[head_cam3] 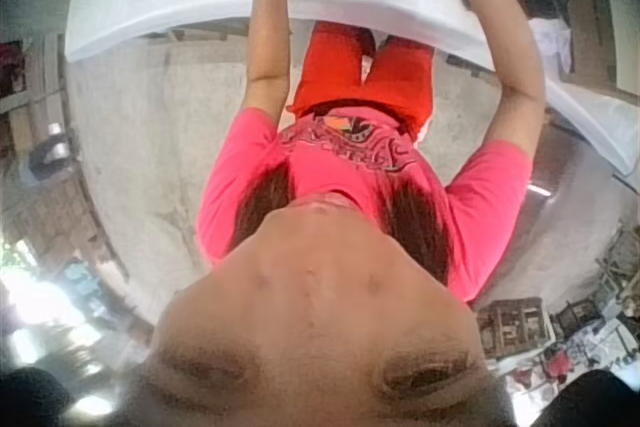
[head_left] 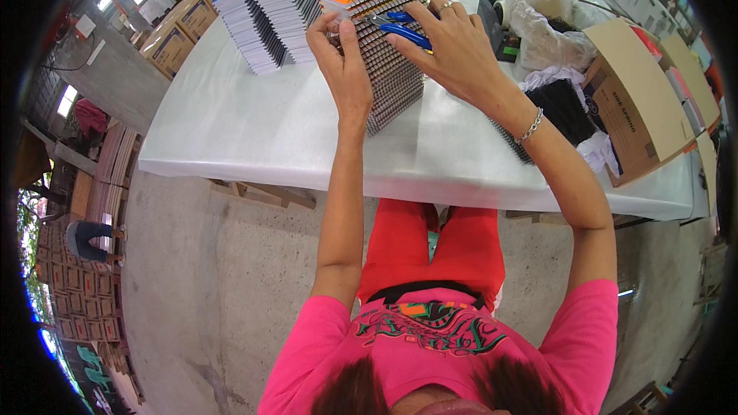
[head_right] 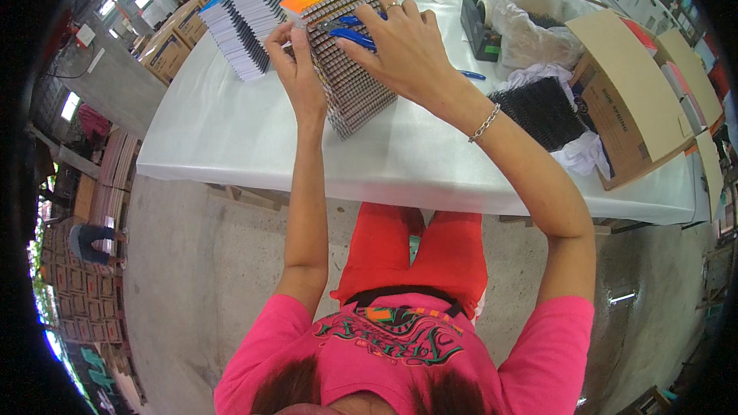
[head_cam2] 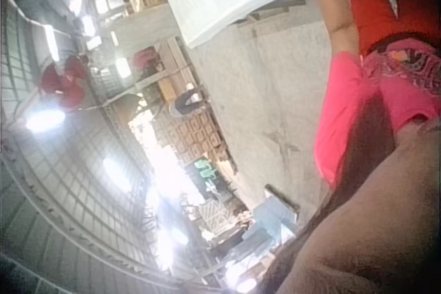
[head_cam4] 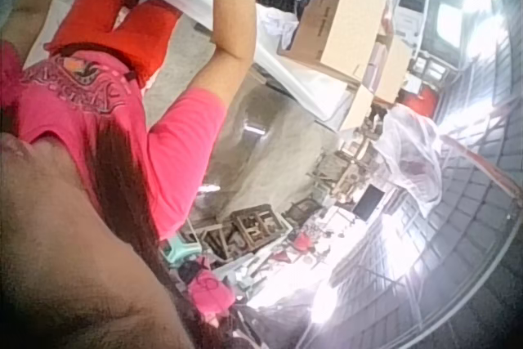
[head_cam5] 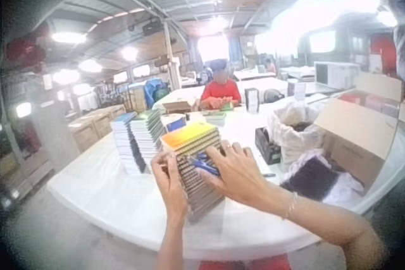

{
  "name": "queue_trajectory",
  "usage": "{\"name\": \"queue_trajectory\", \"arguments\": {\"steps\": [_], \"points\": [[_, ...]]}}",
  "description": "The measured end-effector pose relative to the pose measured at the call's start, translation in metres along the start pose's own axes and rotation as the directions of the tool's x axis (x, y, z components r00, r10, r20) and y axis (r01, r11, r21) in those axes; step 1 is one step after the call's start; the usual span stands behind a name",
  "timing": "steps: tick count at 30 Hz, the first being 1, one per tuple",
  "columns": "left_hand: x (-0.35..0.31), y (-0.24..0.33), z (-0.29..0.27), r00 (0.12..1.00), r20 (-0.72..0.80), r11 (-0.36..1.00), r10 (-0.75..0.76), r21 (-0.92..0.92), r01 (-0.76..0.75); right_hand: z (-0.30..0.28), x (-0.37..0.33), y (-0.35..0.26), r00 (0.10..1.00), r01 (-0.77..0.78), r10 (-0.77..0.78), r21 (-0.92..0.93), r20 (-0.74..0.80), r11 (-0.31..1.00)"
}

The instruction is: The person uses pliers to trim the spiral binding of stacked notebooks at a white table. After trimming, the person picks up a small red notebook, opens it, and places it into a cardboard box.

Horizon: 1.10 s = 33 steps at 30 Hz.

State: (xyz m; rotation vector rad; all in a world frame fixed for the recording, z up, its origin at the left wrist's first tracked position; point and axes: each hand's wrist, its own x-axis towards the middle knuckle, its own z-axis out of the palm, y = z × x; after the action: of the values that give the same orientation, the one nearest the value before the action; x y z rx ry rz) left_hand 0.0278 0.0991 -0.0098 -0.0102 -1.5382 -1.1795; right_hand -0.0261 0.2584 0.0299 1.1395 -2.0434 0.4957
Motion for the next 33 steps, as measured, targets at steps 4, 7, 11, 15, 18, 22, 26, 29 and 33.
{"name": "queue_trajectory", "arguments": {"steps": [4,7,11,15,18,22,26,29,33], "points": [[-0.002,-0.004,-0.001,1.000,0.001,0.998,0.020,0.053,-0.020,-0.002,0.000,-0.005,0.999,-0.020,0.019,0.006,0.045,1.000],[-0.005,-0.005,-0.001,1.000,0.000,0.999,0.011,0.045,-0.011,0.000,0.000,-0.005,0.998,-0.028,0.026,0.031,0.053,0.999],[-0.006,-0.008,0.001,1.000,-0.005,0.998,0.005,0.057,-0.004,0.008,0.004,-0.001,0.999,0.015,-0.015,0.000,-0.029,1.000],[-0.007,-0.009,-0.001,1.000,-0.011,0.997,0.016,0.073,-0.015,0.004,0.010,-0.002,0.992,-0.020,0.008,0.096,0.123,0.995],[-0.008,-0.007,-0.001,1.000,0.003,0.996,0.000,0.088,0.000,0.004,0.009,-0.001,0.983,-0.048,0.029,0.103,0.182,0.994],[-0.009,-0.001,0.002,0.992,-0.094,0.996,-0.081,-0.044,0.078,-0.005,0.001,-0.006,0.983,-0.112,0.089,0.138,0.164,0.984],[-0.009,0.003,0.003,0.980,-0.136,0.983,-0.143,-0.139,0.124,-0.004,-0.007,-0.001,0.999,-0.033,0.031,0.078,0.027,0.996],[-0.010,-0.001,0.000,0.991,-0.081,0.989,-0.110,-0.110,0.100,0.003,-0.010,-0.003,1.000,-0.003,0.004,0.014,-0.022,1.000],[-0.014,-0.009,-0.005,1.000,0.006,1.000,-0.003,0.009,0.003,0.006,-0.007,-0.005,1.000,0.003,-0.004,0.039,0.016,0.999]]}}
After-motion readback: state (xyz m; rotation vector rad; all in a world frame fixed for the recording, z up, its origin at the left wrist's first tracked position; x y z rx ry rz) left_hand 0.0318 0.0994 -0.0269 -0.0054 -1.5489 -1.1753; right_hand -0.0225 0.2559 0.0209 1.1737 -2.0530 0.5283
